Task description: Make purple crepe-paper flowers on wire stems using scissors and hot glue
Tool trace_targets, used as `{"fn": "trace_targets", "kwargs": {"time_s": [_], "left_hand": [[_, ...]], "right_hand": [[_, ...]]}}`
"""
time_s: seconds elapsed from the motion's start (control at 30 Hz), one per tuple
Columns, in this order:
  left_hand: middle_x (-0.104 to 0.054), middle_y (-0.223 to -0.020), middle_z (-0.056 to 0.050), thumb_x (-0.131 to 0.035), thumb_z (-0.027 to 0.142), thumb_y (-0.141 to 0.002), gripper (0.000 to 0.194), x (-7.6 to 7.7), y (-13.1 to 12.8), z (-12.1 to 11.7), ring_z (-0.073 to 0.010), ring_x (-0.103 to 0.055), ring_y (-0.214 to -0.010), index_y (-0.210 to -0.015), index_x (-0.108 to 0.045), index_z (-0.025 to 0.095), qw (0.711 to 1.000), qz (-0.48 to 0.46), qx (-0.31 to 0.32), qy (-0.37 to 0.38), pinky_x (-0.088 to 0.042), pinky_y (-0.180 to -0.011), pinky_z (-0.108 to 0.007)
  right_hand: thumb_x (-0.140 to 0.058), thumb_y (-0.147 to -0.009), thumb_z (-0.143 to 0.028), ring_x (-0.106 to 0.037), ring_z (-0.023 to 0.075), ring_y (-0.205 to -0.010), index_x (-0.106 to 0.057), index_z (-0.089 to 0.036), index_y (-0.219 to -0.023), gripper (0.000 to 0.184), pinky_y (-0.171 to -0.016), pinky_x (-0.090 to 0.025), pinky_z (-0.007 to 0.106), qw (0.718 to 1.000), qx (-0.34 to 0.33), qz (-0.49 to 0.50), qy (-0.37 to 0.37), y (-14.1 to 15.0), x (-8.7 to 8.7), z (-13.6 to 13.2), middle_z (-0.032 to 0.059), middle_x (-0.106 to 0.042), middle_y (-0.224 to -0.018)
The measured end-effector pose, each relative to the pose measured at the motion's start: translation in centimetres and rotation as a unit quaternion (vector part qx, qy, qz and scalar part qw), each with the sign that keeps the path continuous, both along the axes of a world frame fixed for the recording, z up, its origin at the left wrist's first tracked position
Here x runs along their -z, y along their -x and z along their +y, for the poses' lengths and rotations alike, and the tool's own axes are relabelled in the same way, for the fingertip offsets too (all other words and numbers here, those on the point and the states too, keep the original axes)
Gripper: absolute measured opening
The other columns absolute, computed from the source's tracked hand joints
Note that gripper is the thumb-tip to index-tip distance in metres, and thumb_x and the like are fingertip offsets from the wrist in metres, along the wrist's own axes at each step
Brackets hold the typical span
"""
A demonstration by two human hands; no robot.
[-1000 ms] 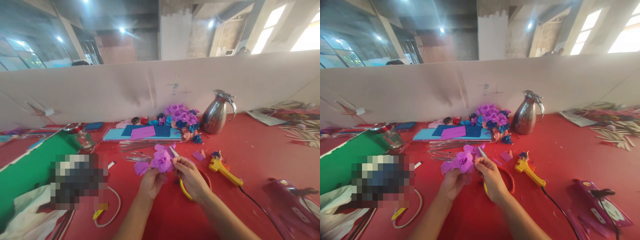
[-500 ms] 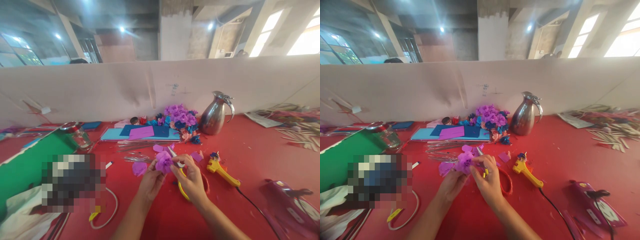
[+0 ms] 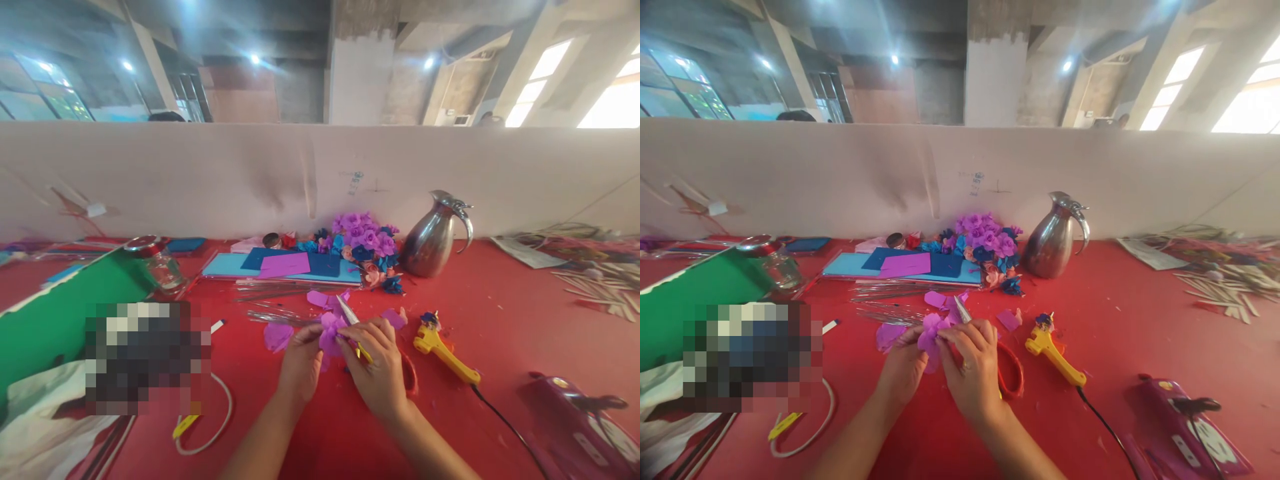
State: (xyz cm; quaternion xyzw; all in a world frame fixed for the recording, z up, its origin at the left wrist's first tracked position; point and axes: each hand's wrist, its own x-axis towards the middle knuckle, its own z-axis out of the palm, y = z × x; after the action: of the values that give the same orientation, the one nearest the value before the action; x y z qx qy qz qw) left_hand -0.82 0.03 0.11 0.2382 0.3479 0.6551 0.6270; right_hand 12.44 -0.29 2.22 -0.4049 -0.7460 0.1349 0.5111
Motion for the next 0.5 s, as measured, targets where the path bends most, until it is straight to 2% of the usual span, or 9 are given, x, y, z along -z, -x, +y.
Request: {"fn": "trace_targets", "kwargs": {"time_s": [0.1, 0.2, 0.27, 0.3, 0.37, 0.4, 0.43, 0.47, 0.5], "left_hand": [[-0.073, -0.071, -0.004, -0.083, 0.022, -0.054, 0.019, -0.4, -0.2, -0.1, -0.0190, -0.066, -0.076, -0.070, -0.075, 0.018, 1.000, 0.011, 0.002, 0.000, -0.049, -0.076, -0.029], [-0.074, -0.091, -0.006, -0.079, 0.031, -0.062, 0.026, -0.5, -0.5, -0.2, -0.0163, -0.065, -0.077, -0.086, -0.075, 0.020, 1.000, 0.024, 0.006, 0.002, -0.049, -0.074, -0.028], [-0.072, -0.100, -0.006, -0.075, 0.036, -0.068, 0.035, -0.1, -0.4, -0.1, -0.0140, -0.064, -0.071, -0.100, -0.072, 0.023, 0.995, 0.090, -0.035, 0.015, -0.050, -0.070, -0.027], [-0.072, -0.099, -0.006, -0.073, 0.038, -0.070, 0.038, 0.3, -0.3, -0.1, -0.0128, -0.063, -0.066, -0.104, -0.070, 0.023, 0.985, 0.152, -0.075, 0.025, -0.051, -0.067, -0.026], [-0.073, -0.080, -0.005, -0.066, 0.042, -0.074, 0.032, 1.3, 0.0, -0.1, -0.0147, -0.062, -0.059, -0.098, -0.072, 0.020, 0.937, 0.313, -0.155, 0.017, -0.050, -0.057, -0.025], [-0.073, -0.076, -0.005, -0.060, 0.041, -0.079, 0.028, 1.9, 0.2, -0.1, -0.0158, -0.062, -0.057, -0.094, -0.073, 0.021, 0.906, 0.386, -0.172, -0.018, -0.050, -0.056, -0.026], [-0.073, -0.075, -0.004, -0.054, 0.039, -0.083, 0.026, 2.5, 0.2, -0.1, -0.0162, -0.063, -0.056, -0.091, -0.073, 0.023, 0.867, 0.455, -0.192, -0.064, -0.051, -0.055, -0.026], [-0.074, -0.081, -0.003, -0.049, 0.035, -0.087, 0.026, 3.1, 0.3, -0.1, -0.0168, -0.066, -0.062, -0.092, -0.073, 0.026, 0.817, 0.513, -0.228, -0.130, -0.052, -0.059, -0.027], [-0.075, -0.089, -0.003, -0.047, 0.032, -0.088, 0.027, 3.7, 0.2, -0.1, -0.0178, -0.069, -0.072, -0.098, -0.071, 0.028, 0.754, 0.568, -0.241, -0.226, -0.054, -0.066, -0.027]], "right_hand": [[-0.060, -0.084, -0.020, -0.054, 0.0212, -0.077, -0.068, -0.026, -0.089, 0.012, -0.076, -0.038, 0.037, 1.000, 0.012, -0.014, 0.005, -0.1, 0.2, 0.0, 0.0027, -0.071, -0.082], [-0.059, -0.084, -0.022, -0.054, 0.0209, -0.075, -0.068, -0.025, -0.085, 0.009, -0.075, -0.038, 0.036, 0.999, 0.037, -0.018, 0.013, -0.3, -0.5, 0.5, 0.0028, -0.070, -0.078], [-0.059, -0.084, -0.024, -0.054, 0.0211, -0.077, -0.069, -0.025, -0.083, 0.009, -0.076, -0.038, 0.035, 0.998, 0.058, -0.013, 0.005, -0.4, -1.7, 1.9, 0.0029, -0.070, -0.076], [-0.059, -0.084, -0.025, -0.055, 0.0212, -0.078, -0.069, -0.025, -0.082, 0.010, -0.076, -0.039, 0.035, 0.997, 0.071, -0.007, -0.004, -0.4, -2.5, 3.0, 0.0029, -0.070, -0.076], [-0.059, -0.083, -0.029, -0.056, 0.0210, -0.079, -0.071, -0.024, -0.081, 0.013, -0.075, -0.041, 0.033, 0.995, 0.097, -0.001, -0.027, 0.1, -4.0, 5.9, 0.0031, -0.070, -0.076], [-0.059, -0.083, -0.030, -0.056, 0.0207, -0.079, -0.071, -0.023, -0.082, 0.015, -0.075, -0.041, 0.032, 0.993, 0.108, -0.007, -0.037, 0.6, -4.7, 7.7, 0.0032, -0.070, -0.076], [-0.058, -0.083, -0.030, -0.056, 0.0204, -0.080, -0.072, -0.022, -0.083, 0.016, -0.075, -0.041, 0.031, 0.992, 0.117, -0.027, -0.040, 1.2, -5.2, 9.7, 0.0032, -0.071, -0.077], [-0.057, -0.083, -0.029, -0.057, 0.0203, -0.082, -0.072, -0.022, -0.085, 0.017, -0.075, -0.041, 0.031, 0.990, 0.127, -0.055, -0.040, 2.0, -5.7, 11.7, 0.0033, -0.071, -0.079], [-0.056, -0.084, -0.028, -0.057, 0.0202, -0.084, -0.072, -0.021, -0.085, 0.017, -0.076, -0.040, 0.030, 0.984, 0.145, -0.097, -0.030, 2.8, -6.0, 13.7, 0.0032, -0.072, -0.082]]}}
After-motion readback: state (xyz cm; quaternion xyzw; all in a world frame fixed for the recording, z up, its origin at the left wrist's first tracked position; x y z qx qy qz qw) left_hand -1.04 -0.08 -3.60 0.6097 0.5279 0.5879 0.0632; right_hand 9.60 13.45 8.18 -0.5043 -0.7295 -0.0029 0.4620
